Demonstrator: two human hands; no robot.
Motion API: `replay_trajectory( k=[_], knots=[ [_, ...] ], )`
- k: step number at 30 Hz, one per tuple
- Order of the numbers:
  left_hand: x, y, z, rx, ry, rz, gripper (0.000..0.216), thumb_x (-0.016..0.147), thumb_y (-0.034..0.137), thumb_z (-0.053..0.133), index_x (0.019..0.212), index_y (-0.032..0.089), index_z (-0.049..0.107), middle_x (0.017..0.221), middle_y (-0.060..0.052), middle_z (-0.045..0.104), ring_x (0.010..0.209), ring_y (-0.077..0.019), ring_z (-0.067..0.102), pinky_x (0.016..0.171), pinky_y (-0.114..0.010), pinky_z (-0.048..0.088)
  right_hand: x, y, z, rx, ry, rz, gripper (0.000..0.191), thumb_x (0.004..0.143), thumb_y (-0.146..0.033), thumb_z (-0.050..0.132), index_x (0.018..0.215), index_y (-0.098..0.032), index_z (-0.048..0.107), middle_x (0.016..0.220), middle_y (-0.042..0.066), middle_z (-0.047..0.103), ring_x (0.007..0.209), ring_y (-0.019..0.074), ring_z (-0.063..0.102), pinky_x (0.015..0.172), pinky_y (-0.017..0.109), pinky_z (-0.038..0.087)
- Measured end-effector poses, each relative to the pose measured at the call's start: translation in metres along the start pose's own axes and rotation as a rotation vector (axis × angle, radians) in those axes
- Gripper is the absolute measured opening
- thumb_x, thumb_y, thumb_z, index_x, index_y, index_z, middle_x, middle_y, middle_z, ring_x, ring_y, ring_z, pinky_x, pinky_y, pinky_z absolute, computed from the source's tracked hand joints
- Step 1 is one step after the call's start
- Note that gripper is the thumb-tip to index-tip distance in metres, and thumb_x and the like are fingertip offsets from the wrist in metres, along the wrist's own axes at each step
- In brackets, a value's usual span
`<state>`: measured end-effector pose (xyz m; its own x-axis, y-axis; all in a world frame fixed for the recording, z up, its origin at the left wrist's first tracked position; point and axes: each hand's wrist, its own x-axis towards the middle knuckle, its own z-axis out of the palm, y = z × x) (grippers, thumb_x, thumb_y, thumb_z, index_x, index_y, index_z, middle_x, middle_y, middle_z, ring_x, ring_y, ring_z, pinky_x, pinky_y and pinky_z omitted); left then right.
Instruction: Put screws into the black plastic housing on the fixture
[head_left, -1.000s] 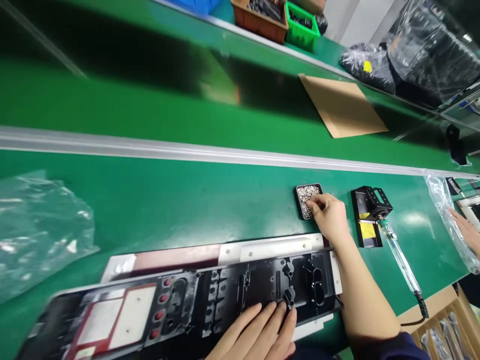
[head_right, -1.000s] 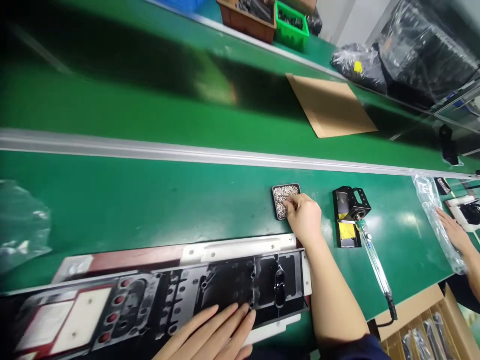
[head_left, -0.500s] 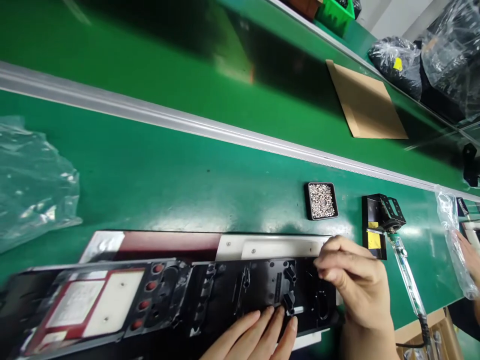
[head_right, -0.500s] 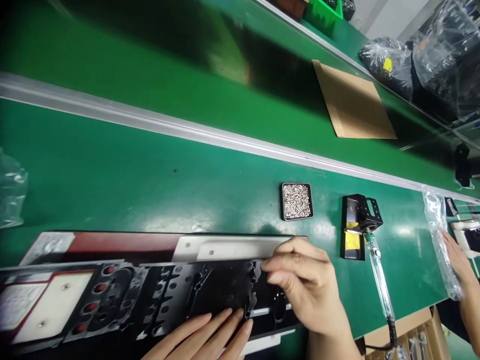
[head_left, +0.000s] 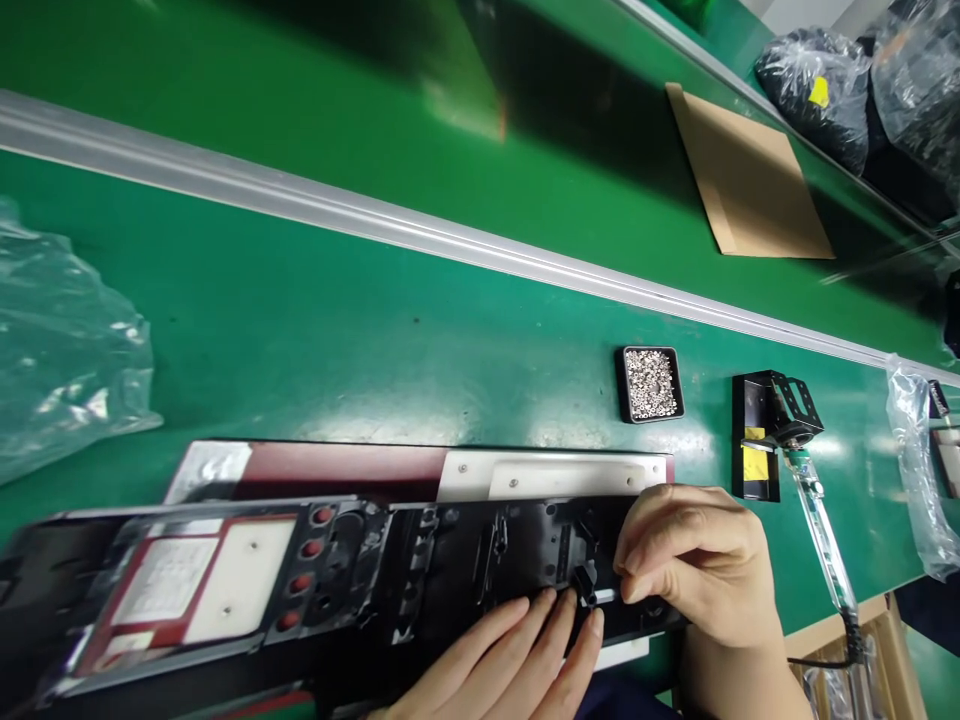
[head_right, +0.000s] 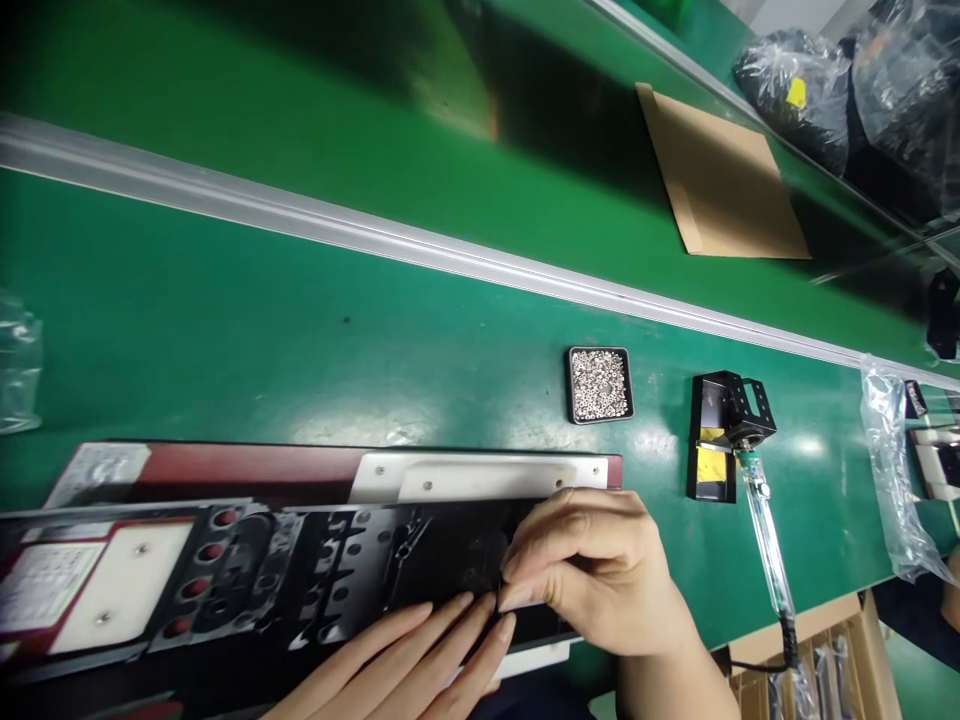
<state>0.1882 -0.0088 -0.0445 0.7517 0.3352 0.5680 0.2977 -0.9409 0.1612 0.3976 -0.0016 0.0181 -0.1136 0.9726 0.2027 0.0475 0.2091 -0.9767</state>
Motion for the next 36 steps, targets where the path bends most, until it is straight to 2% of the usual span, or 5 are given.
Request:
replay_trajectory(
  k=[5,11,26,30,36],
  knots=[
    [0.0016,-0.0018,-0.0012,-0.023,-0.041,0.015,0.039,0.099,0.020,0.030,0.114,0.020,0.066,0.110,-0.002,0.066,0.103,-0.0122,0.060,0.115,-0.035,0.025,-0.0031,-0.0043,-0.0043,-0.256,-0.103,0.002,0.013,0.086,0.005,0.060,0.090,-0.007,0.062,0.089,0.005,0.057,0.085,0.0111,0.057,0.076,0.021,0.047],
    [0.0020,-0.0031,-0.0010,-0.030,-0.060,0.015,0.040,0.098,0.020,0.031,0.115,0.019,0.066,0.111,-0.003,0.065,0.105,-0.0136,0.059,0.114,-0.035,0.027,-0.0057,-0.0029,-0.0063,-0.551,-0.152,0.045,0.012,0.091,-0.001,0.056,0.089,-0.011,0.063,0.086,0.002,0.056,0.077,0.0083,0.052,0.071,0.021,0.042],
    [-0.0004,-0.0032,-0.0041,-0.016,-0.048,0.037,0.038,0.096,0.028,0.037,0.119,0.018,0.065,0.114,-0.004,0.064,0.108,-0.0163,0.058,0.112,-0.035,0.030,0.0002,-0.0019,-0.0057,-0.509,-0.191,0.157,0.011,0.092,-0.006,0.060,0.086,-0.013,0.066,0.088,0.001,0.055,0.081,0.0073,0.053,0.073,0.021,0.041],
    [-0.0021,-0.0041,-0.0025,-0.012,-0.037,0.053,0.038,0.094,0.029,0.038,0.119,0.018,0.065,0.112,-0.005,0.064,0.106,-0.0169,0.058,0.111,-0.036,0.031,0.0017,-0.0003,-0.0057,-0.459,-0.184,0.172,0.006,0.086,-0.006,0.068,0.085,-0.011,0.065,0.086,0.001,0.055,0.080,0.0065,0.054,0.072,0.018,0.043],
    [-0.0032,-0.0025,-0.0009,-0.008,-0.030,0.054,0.039,0.094,0.033,0.040,0.120,0.018,0.064,0.113,-0.005,0.064,0.107,-0.0170,0.058,0.111,-0.036,0.032,0.0007,-0.0013,-0.0080,-0.442,-0.176,0.208,0.013,0.082,-0.008,0.074,0.088,-0.012,0.064,0.089,0.001,0.055,0.082,0.0073,0.055,0.074,0.017,0.046]
  ],
)
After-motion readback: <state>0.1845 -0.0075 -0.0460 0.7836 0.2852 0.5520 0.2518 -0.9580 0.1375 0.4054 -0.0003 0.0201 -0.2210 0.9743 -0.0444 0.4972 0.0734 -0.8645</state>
